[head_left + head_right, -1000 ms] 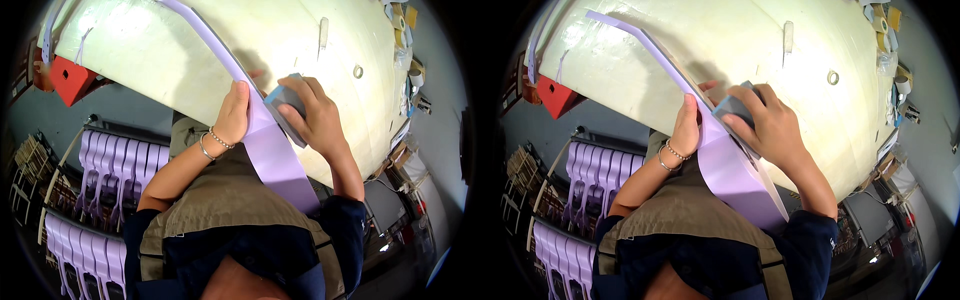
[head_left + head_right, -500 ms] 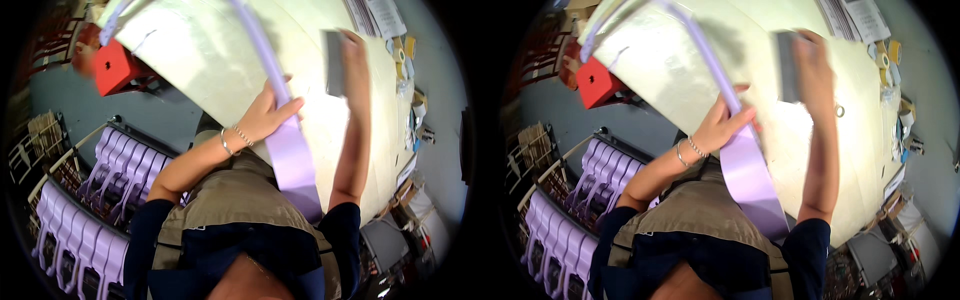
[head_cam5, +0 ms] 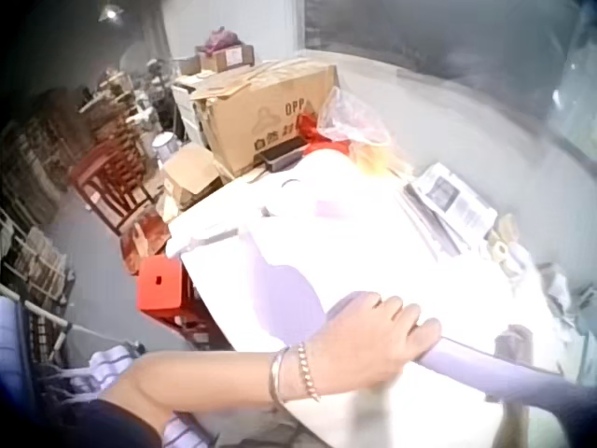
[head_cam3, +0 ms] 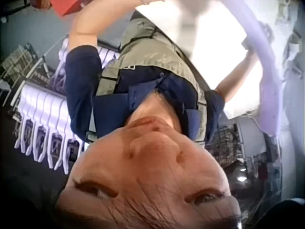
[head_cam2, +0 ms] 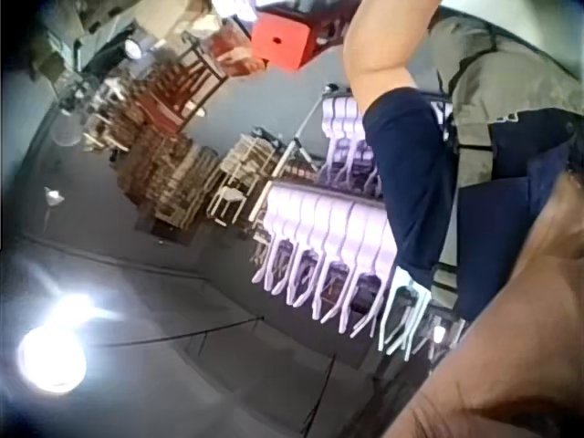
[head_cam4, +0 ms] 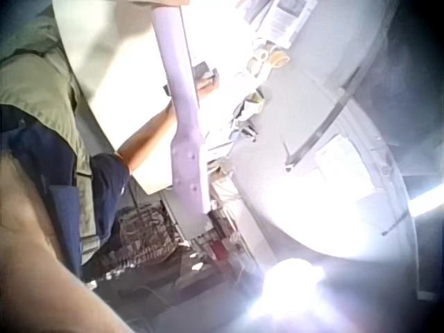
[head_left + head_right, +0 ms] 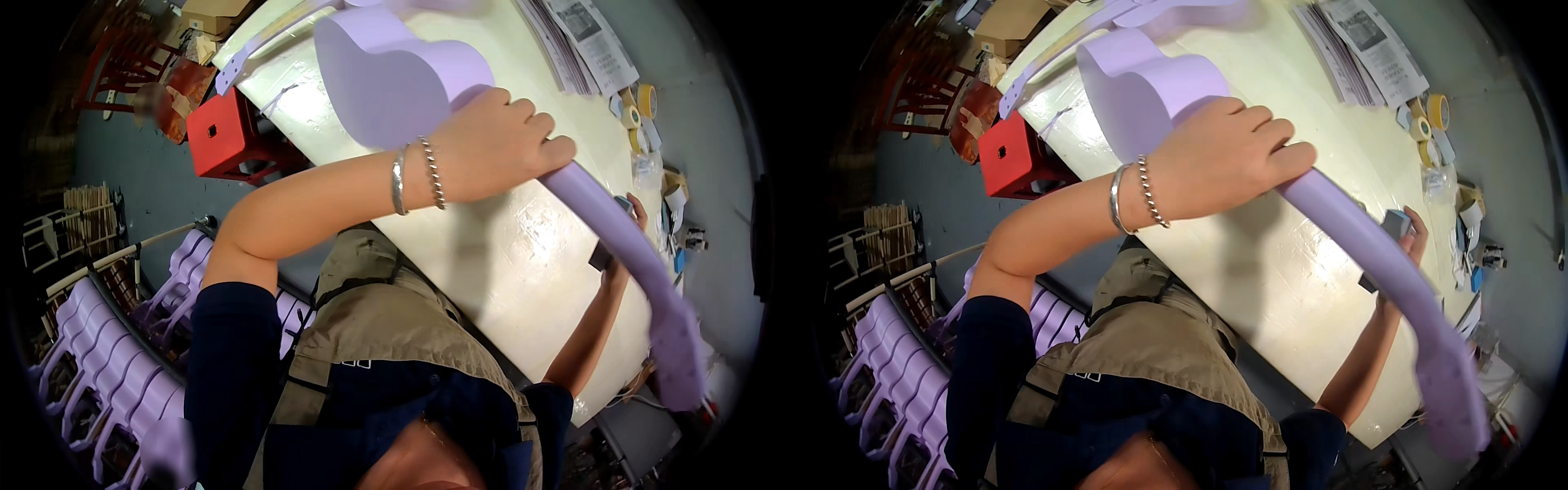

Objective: The person uses a craft knife to trim edges and a sanding block to smooth the surface of purple and teal plastic guitar-shaped parts. They handle the items one at a time, inspecting them and placing them on a nearby rack after finishing.

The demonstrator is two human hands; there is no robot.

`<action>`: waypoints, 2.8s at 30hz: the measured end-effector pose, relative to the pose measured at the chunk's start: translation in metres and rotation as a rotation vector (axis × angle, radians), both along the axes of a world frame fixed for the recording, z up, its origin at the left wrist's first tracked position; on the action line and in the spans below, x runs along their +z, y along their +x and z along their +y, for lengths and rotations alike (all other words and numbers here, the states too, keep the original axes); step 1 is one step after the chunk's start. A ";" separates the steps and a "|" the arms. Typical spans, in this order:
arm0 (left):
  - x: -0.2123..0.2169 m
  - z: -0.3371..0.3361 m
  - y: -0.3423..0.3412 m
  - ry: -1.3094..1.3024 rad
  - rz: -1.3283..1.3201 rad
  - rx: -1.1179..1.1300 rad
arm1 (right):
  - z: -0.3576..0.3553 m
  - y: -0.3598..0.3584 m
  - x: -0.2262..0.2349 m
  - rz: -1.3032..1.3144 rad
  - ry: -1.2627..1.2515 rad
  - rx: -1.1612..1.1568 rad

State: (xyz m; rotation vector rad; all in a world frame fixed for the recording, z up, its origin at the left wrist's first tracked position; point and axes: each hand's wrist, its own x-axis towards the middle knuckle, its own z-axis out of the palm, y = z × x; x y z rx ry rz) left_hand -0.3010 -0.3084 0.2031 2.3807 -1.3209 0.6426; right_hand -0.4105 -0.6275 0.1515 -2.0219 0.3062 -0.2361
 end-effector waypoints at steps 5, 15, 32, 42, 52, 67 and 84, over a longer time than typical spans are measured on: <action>-0.069 0.020 0.002 0.118 -0.084 -0.157 | 0.051 -0.015 -0.008 0.066 -0.095 0.128; -0.142 0.038 -0.021 0.262 -0.172 -0.070 | 0.091 -0.057 -0.062 0.230 -0.171 0.374; -0.040 0.101 0.067 0.349 0.185 0.011 | 0.093 -0.062 -0.075 0.138 -0.405 0.440; -0.047 0.100 0.066 0.322 0.232 -0.007 | 0.112 -0.046 -0.067 0.141 -0.534 0.444; -0.047 0.098 0.064 0.265 0.172 -0.008 | 0.181 0.054 -0.065 -0.093 -0.556 0.394; -0.043 0.091 0.060 0.234 0.176 0.058 | 0.199 0.085 -0.051 0.042 -0.498 0.408; -0.044 0.095 0.062 0.233 0.214 0.045 | 0.090 0.116 -0.097 0.588 -0.745 0.144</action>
